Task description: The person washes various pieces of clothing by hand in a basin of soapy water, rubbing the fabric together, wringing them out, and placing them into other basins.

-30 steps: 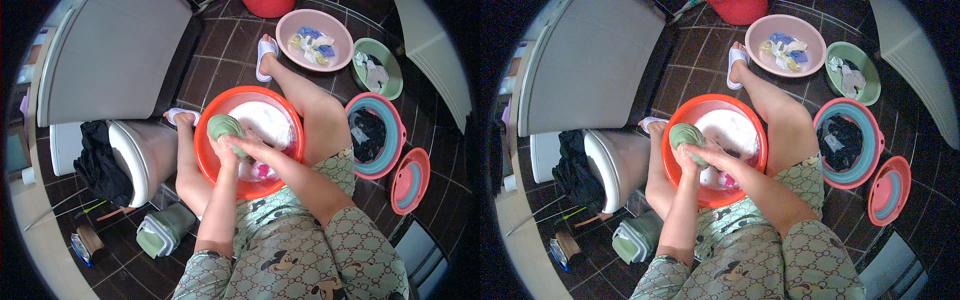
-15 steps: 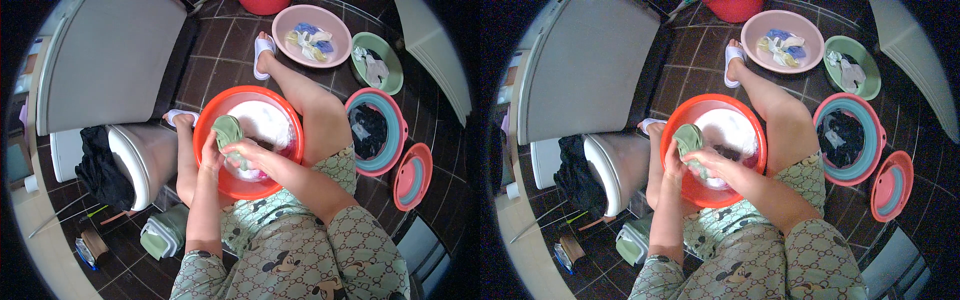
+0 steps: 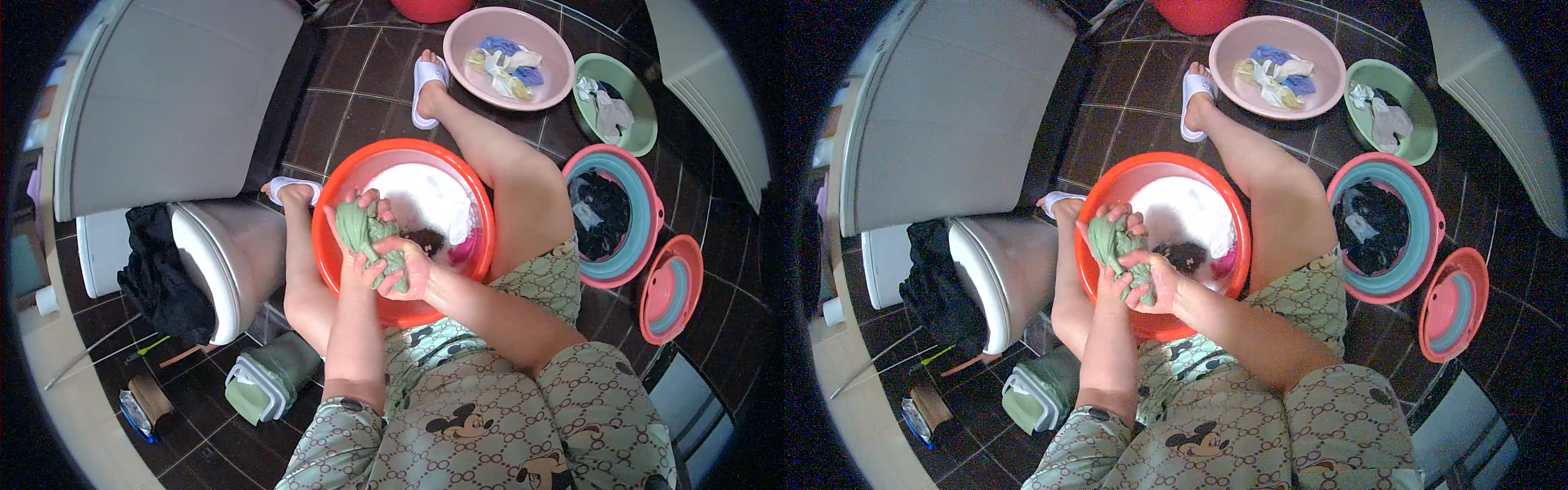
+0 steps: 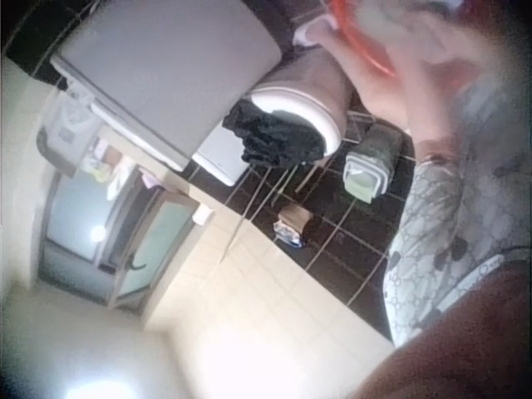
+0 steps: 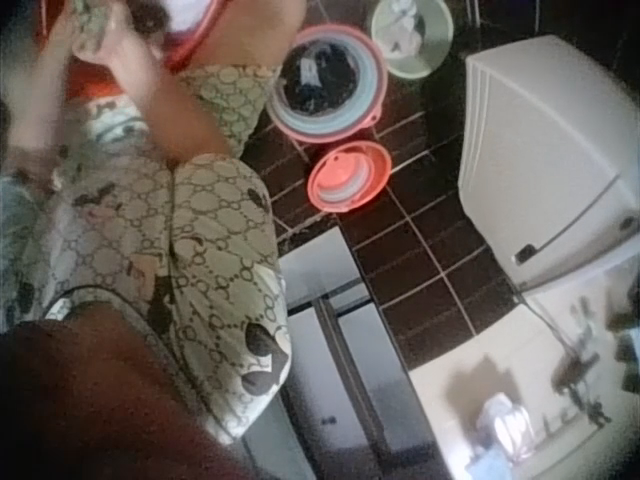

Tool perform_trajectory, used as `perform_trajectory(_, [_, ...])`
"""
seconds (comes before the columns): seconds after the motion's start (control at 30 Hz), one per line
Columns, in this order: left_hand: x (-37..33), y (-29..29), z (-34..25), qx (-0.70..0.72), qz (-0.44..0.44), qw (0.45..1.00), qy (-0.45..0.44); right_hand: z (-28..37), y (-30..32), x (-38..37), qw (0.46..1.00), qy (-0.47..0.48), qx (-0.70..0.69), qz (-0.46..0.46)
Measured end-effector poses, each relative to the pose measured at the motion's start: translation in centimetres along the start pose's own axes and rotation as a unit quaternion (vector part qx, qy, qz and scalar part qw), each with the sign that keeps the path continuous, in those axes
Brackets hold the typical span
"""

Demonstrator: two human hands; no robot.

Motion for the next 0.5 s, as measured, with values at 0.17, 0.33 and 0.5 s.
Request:
perform_trajectory(0.17, [-1.5, 3.3, -1.8, -0.314, -0.100, 0.938, 0.106, 1.1, 0.8, 0.7, 0.989, -0.026, 0.101, -0.104])
perform_trajectory(0.33, [-3.0, 3.6, -3.9, -0.523, -0.133, 0.834, 0.114, 2.9, 0.7, 1.0, 0.895, 0.064, 0.336, -0.286])
perform_trajectory(0.5, [-3.7, 2.3, -4.3, -0.805, -0.057, 0.585, 0.078, 4.6, 1.0, 1.7, 0.786, 0.174, 0.444, -0.394])
Point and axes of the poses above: each hand's wrist, its own x-axis away from the middle knuckle, its own y-axis out of the back of the hand, z = x × y, the point moved 7 cm from there along -x, towards the middle knuckle, and after that the axes turned 11 degrees about -y, right-handed, at the moved point
